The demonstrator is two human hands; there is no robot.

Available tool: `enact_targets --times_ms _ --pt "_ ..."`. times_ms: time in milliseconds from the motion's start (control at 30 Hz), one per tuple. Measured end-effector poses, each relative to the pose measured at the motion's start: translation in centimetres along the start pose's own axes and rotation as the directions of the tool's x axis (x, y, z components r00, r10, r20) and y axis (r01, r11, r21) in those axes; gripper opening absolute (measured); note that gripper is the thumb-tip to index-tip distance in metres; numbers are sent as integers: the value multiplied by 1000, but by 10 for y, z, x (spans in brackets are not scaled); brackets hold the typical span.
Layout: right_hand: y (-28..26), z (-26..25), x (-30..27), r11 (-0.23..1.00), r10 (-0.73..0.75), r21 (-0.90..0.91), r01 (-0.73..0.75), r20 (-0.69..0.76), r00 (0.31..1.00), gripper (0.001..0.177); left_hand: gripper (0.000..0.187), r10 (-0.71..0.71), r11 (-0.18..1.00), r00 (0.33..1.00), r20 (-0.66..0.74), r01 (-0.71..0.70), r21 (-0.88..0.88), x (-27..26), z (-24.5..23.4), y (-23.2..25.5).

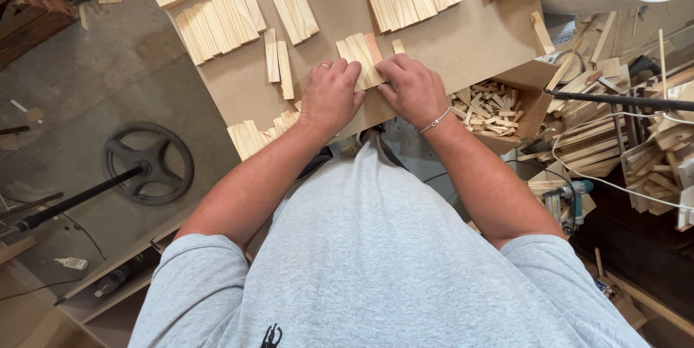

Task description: Sorting and organizing small wooden slats on a workbench and into a storage box.

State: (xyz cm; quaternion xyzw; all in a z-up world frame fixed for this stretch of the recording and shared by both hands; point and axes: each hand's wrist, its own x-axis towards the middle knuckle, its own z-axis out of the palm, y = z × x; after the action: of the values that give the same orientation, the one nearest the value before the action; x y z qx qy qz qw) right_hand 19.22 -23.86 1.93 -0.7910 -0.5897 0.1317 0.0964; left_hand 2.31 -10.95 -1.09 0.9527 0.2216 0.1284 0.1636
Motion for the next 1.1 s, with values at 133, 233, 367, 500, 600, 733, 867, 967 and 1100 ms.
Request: enact_targets --times_ms 133,233,367,500,600,733,867,967,1100 --pt "0 0 0 1000 -8 7 8 -4 1000 35 45 7 1000 1000 -2 -7 7 0 0 -1" --pt "-1 -1 0 1000 -10 8 10 -7 1000 36 47 10 1000 1000 1 -10 -2 1 -3 -2" --pt "-2 0 -3 1000 -15 -21 15 -18 1000 34 55 28 1000 999 18 -28 -9 4 -21 5" --pt "-2 4 -1 998 -22 -55 19 -61 998 29 58 111 990 986 -128 -99 102 12 -24 15" --pt "0 11 -4 998 -17 -57 11 -100 995 24 45 166 973 965 -203 -127 192 12 18 7" --pt "-5 11 -11 998 4 -60 -12 -130 992 15 44 196 962 957 -213 -145 231 13 18 8" --pt "-10 21 -21 995 52 -72 -69 -220 974 14 47 206 959 958 -201 -157 237 14 9 9" --pt "-17 18 -35 990 78 -89 -113 -322 943 14 47 203 967 961 -189 -166 192 18 7 12" --pt "-6 38 -56 989 93 -68 -132 -407 909 21 55 164 977 972 -170 -137 162 13 8 8"
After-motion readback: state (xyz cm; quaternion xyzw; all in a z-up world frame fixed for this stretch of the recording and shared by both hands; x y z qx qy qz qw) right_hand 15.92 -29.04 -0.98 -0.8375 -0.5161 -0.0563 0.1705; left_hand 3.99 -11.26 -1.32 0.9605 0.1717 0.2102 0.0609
